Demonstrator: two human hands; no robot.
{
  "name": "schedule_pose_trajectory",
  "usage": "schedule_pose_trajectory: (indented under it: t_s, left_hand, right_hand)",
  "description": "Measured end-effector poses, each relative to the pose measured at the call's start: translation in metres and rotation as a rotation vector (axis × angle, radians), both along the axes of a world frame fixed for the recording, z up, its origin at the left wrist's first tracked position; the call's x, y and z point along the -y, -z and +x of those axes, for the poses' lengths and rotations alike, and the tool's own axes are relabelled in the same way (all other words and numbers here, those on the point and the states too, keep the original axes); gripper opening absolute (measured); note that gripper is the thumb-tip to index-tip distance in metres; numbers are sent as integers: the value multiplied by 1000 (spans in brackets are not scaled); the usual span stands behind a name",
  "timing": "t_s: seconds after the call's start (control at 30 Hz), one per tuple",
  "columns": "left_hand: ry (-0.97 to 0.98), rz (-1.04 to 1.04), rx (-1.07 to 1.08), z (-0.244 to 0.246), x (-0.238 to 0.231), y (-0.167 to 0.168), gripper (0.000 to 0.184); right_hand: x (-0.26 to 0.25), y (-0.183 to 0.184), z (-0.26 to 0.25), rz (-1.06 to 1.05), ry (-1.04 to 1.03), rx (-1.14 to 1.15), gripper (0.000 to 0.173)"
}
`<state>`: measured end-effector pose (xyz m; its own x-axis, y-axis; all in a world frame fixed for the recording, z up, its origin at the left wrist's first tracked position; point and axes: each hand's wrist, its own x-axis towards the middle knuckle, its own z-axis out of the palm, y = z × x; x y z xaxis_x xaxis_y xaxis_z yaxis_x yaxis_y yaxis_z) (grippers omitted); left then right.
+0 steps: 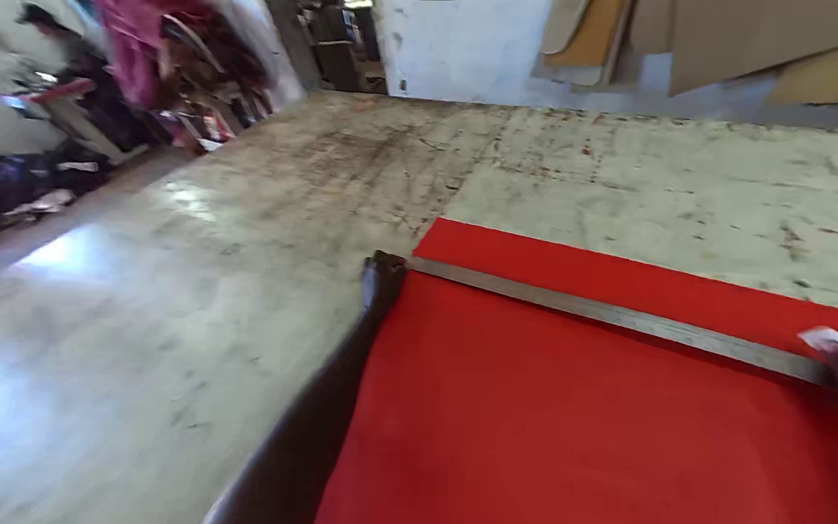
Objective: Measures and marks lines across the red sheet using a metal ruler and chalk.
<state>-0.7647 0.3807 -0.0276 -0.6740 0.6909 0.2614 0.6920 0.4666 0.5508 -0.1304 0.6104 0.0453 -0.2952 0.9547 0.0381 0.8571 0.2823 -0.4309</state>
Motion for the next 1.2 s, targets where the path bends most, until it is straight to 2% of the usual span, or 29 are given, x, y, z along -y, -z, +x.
schedule_pose_trajectory:
  t_s: [0.03, 0.1, 0.23, 0.37, 0.5, 0.63, 0.77, 0.87, 1.03, 1.2]
  left_hand:
    - [10, -19, -4, -1, 2, -1, 24]
    - [57, -59, -17, 2, 5, -5, 28]
    - [126, -4, 20, 13, 6, -10, 31]
    - [111, 6, 51, 10, 7, -6, 31]
    - [95, 3, 57, 5, 6, -1, 32]
    - [81, -8, 55, 5, 5, 0, 34]
    - [77, -7, 50, 6, 5, -2, 34]
    - [74, -21, 48, 13, 5, -7, 35]
    - [83, -22, 57, 15, 6, -9, 37]
    - [78, -15, 75, 14, 8, -8, 37]
  right_hand:
    - [-21, 25, 22, 66, -38, -32, 38]
    - [-33, 43, 36, 125, -26, -63, 38]
    - [-34, 45, 32, 137, 39, -45, 41]
    - [-23, 49, 34, 201, 60, -173, 41]
    - [27, 49, 32, 219, 211, -147, 42]
    - [59, 65, 32, 225, 197, -78, 40]
    - [54, 59, 28, 174, 221, -111, 37]
    - [45, 54, 26, 226, 195, -116, 36]
    - [15, 69, 38, 253, 78, -52, 37]
    - [24, 74, 35, 318, 114, -25, 35]
